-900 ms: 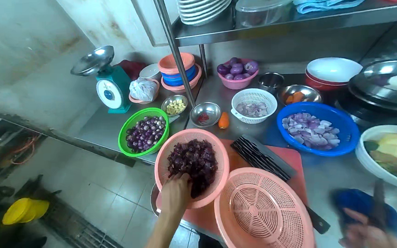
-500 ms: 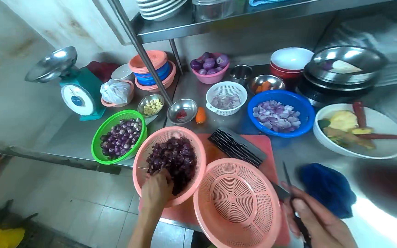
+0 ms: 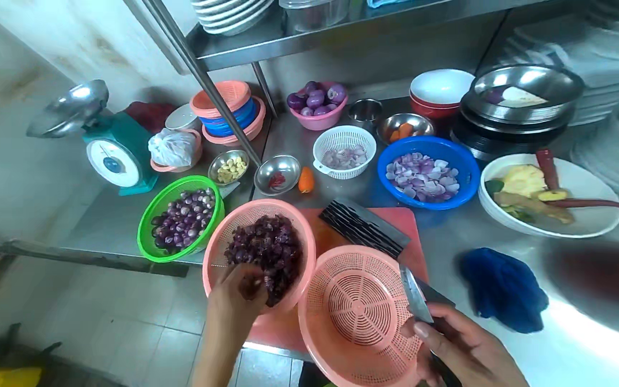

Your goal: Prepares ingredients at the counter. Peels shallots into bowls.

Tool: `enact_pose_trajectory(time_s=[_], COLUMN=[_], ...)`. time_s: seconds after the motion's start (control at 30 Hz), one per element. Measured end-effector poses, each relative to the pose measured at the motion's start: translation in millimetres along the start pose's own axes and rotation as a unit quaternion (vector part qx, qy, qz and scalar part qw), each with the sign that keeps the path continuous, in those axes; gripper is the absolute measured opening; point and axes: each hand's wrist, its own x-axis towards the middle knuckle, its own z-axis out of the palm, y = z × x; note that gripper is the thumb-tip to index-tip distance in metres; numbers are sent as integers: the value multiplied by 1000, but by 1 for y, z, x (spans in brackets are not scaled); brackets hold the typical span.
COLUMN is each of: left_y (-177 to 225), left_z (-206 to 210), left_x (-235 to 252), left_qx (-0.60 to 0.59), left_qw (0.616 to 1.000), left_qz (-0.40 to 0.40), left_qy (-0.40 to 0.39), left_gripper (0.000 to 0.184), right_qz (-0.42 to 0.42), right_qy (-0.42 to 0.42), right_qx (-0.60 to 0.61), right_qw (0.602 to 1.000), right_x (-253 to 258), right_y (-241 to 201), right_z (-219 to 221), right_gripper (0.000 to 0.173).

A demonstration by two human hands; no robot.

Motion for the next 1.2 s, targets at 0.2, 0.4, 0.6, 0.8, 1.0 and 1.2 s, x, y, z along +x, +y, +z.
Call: enact_pose_trajectory(time_s=[0.2, 0.4, 0.6, 0.8, 1.0, 1.2], left_y=[50, 81, 74, 70, 66, 65], left_z=[50, 72, 72, 67, 72, 68], left_x=[-49, -74, -76, -74, -73, -75], left_qx=[-407, -532, -571, -578, -597, -618], left_qw=[910, 844, 809, 804, 789, 771], left_qz=[60, 35, 92, 93, 92, 69], left_qy=[-55, -61, -102, -106, -112, -137], left_gripper=[24, 24, 31, 36, 33, 27], right_qz=[-7, 17, 4, 11, 20, 32], right_qy=[-27, -31, -87, -109, -154, -170], right_qx=[-55, -32, 34, 40, 50, 78], right_qw=[998, 999, 996, 993, 987, 982], right_x=[1, -3, -5, -10, -13, -18], right_y=[5, -5, -5, -7, -14, -20], right_z=[9, 16, 18, 24, 28, 28], right_gripper=[24, 31, 33, 33, 40, 42])
